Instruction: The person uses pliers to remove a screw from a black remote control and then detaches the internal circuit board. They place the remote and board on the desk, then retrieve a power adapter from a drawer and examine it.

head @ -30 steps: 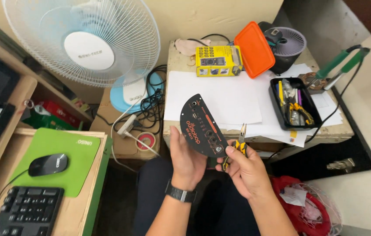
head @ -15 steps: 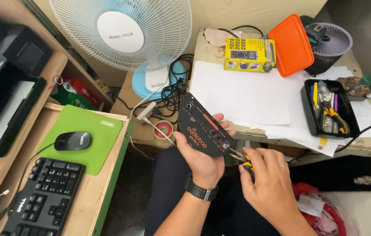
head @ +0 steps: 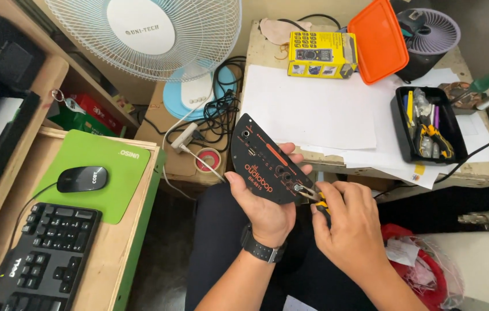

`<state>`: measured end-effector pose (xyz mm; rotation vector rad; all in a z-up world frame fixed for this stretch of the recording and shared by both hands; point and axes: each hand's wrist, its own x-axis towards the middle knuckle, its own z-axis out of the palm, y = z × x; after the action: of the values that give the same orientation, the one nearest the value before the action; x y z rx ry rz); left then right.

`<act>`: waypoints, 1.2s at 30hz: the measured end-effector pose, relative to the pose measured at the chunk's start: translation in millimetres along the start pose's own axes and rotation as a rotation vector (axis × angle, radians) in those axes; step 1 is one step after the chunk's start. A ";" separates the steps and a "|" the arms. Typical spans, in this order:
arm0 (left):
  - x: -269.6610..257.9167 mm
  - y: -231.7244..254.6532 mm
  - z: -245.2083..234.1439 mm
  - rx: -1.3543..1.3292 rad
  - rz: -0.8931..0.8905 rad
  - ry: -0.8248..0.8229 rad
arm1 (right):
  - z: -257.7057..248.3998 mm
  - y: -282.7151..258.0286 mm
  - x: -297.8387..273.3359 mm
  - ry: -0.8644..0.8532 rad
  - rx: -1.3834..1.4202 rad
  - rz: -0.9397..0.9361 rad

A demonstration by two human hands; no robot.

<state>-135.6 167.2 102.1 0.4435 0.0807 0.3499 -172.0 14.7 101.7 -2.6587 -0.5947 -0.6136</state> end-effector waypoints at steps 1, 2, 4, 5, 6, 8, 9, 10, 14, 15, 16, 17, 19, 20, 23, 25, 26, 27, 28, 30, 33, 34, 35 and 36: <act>-1.0 -1.3 -0.4 0.000 -0.002 0.001 | 0.3 0.1 -1.3 -0.001 0.000 0.001; -2.0 -2.5 -0.6 -0.008 0.000 -0.009 | 0.5 0.2 -2.6 -0.013 -0.012 0.014; -2.6 -4.0 -0.3 -0.016 -0.001 -0.020 | 1.2 1.5 -3.6 -0.024 -0.024 0.029; -3.3 -4.6 -0.2 -0.015 -0.005 -0.012 | 1.3 2.6 -4.5 -0.024 -0.035 0.014; -4.0 -5.2 -0.2 -0.014 -0.008 -0.004 | 1.5 3.7 -5.5 -0.024 -0.046 -0.001; -6.8 -7.1 -0.2 -0.008 -0.014 0.006 | 3.6 7.0 -6.4 -0.035 -0.042 -0.002; -7.9 -7.7 -0.1 -0.001 -0.015 0.015 | 4.7 8.3 -6.5 -0.042 -0.038 -0.006; -9.1 -7.9 -0.6 -0.001 -0.018 0.015 | 5.7 10.4 -7.4 -0.043 -0.039 -0.003; -10.2 -6.7 0.7 0.019 -0.053 0.027 | 7.0 17.6 -8.0 -0.058 -0.052 -0.064; -10.1 -5.7 1.5 0.020 -0.081 0.051 | 6.7 18.8 -7.9 -0.055 -0.053 -0.085; -9.5 -6.2 0.5 0.019 -0.081 0.051 | 7.4 21.0 -8.3 -0.056 -0.054 -0.085; -8.8 -6.5 -0.6 0.018 -0.110 0.061 | 8.2 22.9 -8.6 -0.057 -0.051 -0.095; -8.0 -7.0 -1.0 0.018 -0.140 0.070 | 9.5 26.7 -9.0 -0.057 -0.050 -0.105; -7.8 -7.3 -0.3 0.030 -0.140 0.082 | 10.1 28.7 -9.0 -0.063 -0.047 -0.112; -8.9 -8.9 1.2 0.036 -0.128 0.102 | 12.1 32.4 -9.8 -0.074 -0.034 -0.124; -10.2 -9.8 3.1 0.029 -0.117 0.109 | 12.6 33.5 -9.7 -0.078 -0.025 -0.129; -11.1 -9.8 4.4 0.040 -0.106 0.126 | 12.5 33.6 -9.5 -0.072 -0.019 -0.136; -11.7 -9.8 5.7 0.051 -0.094 0.144 | 12.7 33.8 -8.8 -0.066 -0.012 -0.143; -11.5 -10.8 5.0 0.051 -0.094 0.144 | 12.3 34.7 -7.7 -0.066 -0.012 -0.143; -10.7 -12.6 3.6 0.005 -0.090 0.102 | 11.5 36.5 -5.0 -0.049 0.016 -0.178; -10.8 -11.6 6.3 0.012 -0.089 0.108 | 10.4 38.3 -4.2 -0.069 0.008 -0.168; -10.4 -12.0 6.3 0.012 -0.090 0.107 | 9.8 38.3 -3.5 -0.068 0.007 -0.168; -10.1 -12.3 6.3 0.006 -0.086 0.107 | 9.4 38.4 -2.8 -0.072 0.007 -0.170; -9.6 -12.6 6.1 0.001 -0.082 0.106 | 9.0 38.4 -2.2 -0.075 0.007 -0.172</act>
<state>-139.7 150.7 102.2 0.4217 0.2018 0.2930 -152.7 -14.9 84.0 -2.6522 -0.8530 -0.5585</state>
